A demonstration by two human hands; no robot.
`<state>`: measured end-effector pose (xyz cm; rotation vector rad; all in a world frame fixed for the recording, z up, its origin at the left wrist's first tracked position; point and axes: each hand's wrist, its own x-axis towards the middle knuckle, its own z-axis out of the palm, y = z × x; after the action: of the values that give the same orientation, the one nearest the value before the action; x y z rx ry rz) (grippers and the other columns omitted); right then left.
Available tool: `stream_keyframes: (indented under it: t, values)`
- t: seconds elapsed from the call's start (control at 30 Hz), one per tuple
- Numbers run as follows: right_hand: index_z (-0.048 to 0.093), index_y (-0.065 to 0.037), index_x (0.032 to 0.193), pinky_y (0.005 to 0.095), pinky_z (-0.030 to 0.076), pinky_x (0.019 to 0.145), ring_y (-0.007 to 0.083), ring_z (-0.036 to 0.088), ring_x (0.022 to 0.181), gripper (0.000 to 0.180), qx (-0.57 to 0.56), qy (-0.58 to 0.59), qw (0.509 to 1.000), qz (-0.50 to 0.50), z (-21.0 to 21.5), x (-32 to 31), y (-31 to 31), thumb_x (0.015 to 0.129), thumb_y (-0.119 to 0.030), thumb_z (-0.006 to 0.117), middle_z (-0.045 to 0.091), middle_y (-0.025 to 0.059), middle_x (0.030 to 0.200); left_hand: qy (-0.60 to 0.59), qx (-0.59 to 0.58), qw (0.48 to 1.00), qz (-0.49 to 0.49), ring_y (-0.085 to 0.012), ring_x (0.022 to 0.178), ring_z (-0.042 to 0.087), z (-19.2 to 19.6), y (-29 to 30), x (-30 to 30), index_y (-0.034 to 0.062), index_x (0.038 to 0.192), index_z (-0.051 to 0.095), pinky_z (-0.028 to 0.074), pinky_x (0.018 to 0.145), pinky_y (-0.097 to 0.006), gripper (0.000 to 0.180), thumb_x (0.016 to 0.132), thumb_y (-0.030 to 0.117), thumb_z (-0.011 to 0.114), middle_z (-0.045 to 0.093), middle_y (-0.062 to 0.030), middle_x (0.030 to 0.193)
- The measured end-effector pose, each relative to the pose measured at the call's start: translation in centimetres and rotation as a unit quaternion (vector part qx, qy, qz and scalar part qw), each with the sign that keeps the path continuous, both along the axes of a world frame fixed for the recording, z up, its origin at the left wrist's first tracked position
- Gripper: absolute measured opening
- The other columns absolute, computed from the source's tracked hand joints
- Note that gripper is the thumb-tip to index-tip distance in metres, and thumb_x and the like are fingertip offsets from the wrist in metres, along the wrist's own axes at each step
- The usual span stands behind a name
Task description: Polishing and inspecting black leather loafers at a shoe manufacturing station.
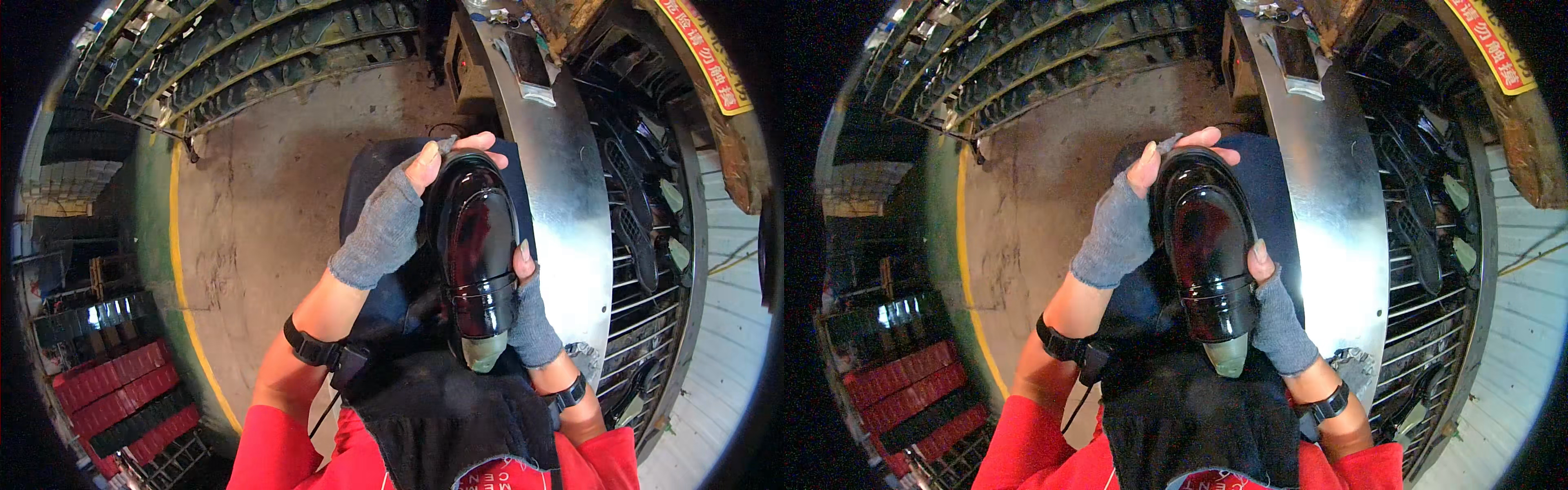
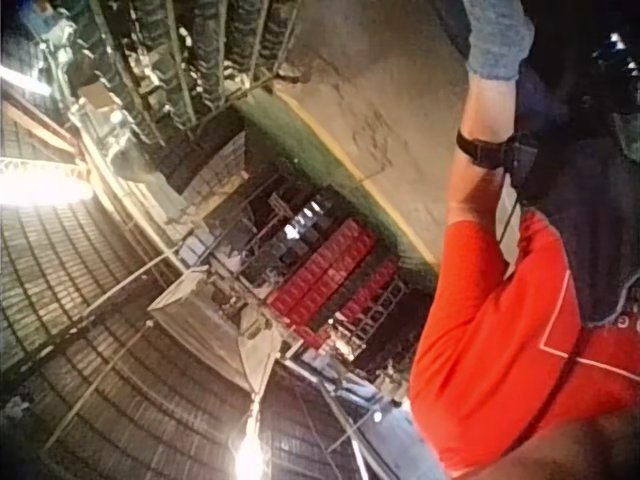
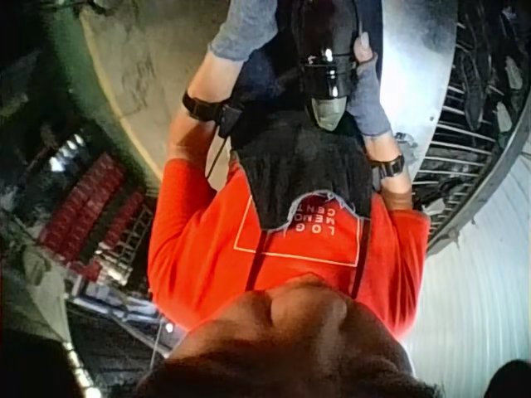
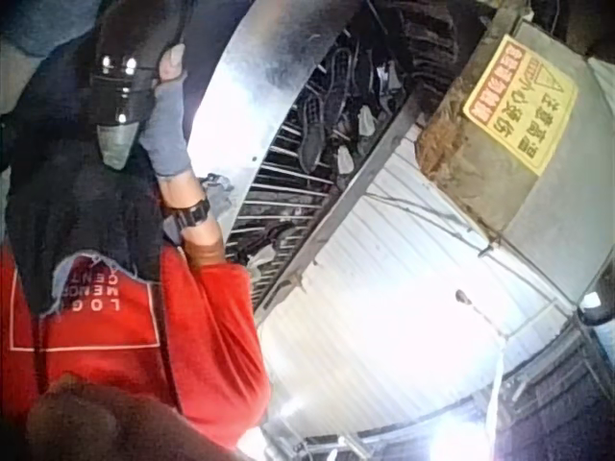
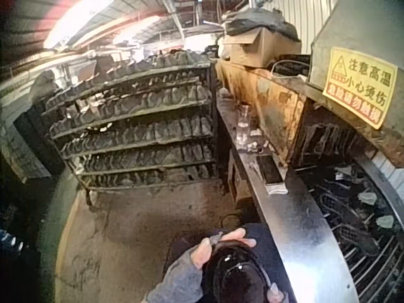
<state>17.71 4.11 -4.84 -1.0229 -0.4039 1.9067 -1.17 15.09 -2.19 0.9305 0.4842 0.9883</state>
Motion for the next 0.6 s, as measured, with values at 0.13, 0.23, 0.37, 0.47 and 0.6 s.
stream_keyframes:
  t: [0.13,0.23,0.37,0.47,0.6]
  values:
    - [0.051,0.000,0.149,0.0385,0.064,0.094,0.0256,0.075,0.110,0.076,0.016,0.028,0.999,0.021,-0.2,0.2,0.1,0.106,-0.063,0.050,0.069,0.0168,0.132,-0.003,-0.006,1.000,-0.008,-0.0221,0.124,0.064,0.0,-0.1,0.2,0.0014,0.157,0.045,0.052,0.109,-0.036,0.073,0.113,0.058,0.031,0.062,-0.0187,0.145]
    - [0.051,0.000,0.149,0.0377,0.064,0.094,0.0253,0.075,0.109,0.077,0.003,0.047,0.999,-0.001,-0.8,0.3,0.0,0.106,-0.063,0.051,0.069,0.0166,0.133,0.000,0.003,1.000,-0.017,-0.0219,0.126,0.063,0.3,-0.3,0.3,0.0017,0.157,0.045,0.051,0.109,-0.036,0.074,0.113,0.058,0.029,0.061,-0.0179,0.146]
    - [0.051,0.000,0.149,0.0391,0.062,0.097,0.0257,0.073,0.112,0.077,-0.006,0.054,0.999,0.001,-0.6,0.5,-0.5,0.104,-0.063,0.055,0.068,0.0166,0.134,0.032,0.060,0.997,-0.028,-0.0218,0.127,0.062,1.1,-1.2,0.1,0.0021,0.159,0.041,0.050,0.110,-0.036,0.068,0.114,0.053,0.031,0.059,-0.0163,0.149]
    - [0.051,-0.001,0.150,0.0408,0.061,0.100,0.0260,0.071,0.115,0.079,-0.014,0.067,0.998,-0.005,-0.6,0.7,-1.1,0.102,-0.063,0.059,0.067,0.0163,0.136,0.076,0.098,0.991,-0.038,-0.0220,0.126,0.063,2.0,-1.9,-0.3,0.0026,0.159,0.039,0.050,0.110,-0.037,0.075,0.097,0.032,0.070,0.058,-0.0161,0.151]
    - [0.051,-0.001,0.150,0.0401,0.058,0.103,0.0247,0.068,0.119,0.084,-0.004,0.039,0.999,0.032,-1.3,1.1,-1.5,0.099,-0.067,0.062,0.065,0.0143,0.138,0.204,0.138,0.969,-0.008,-0.0227,0.120,0.068,3.9,-3.2,-1.1,0.0026,0.153,0.043,0.052,0.107,-0.039,0.091,0.077,0.017,0.089,0.065,-0.0166,0.143]
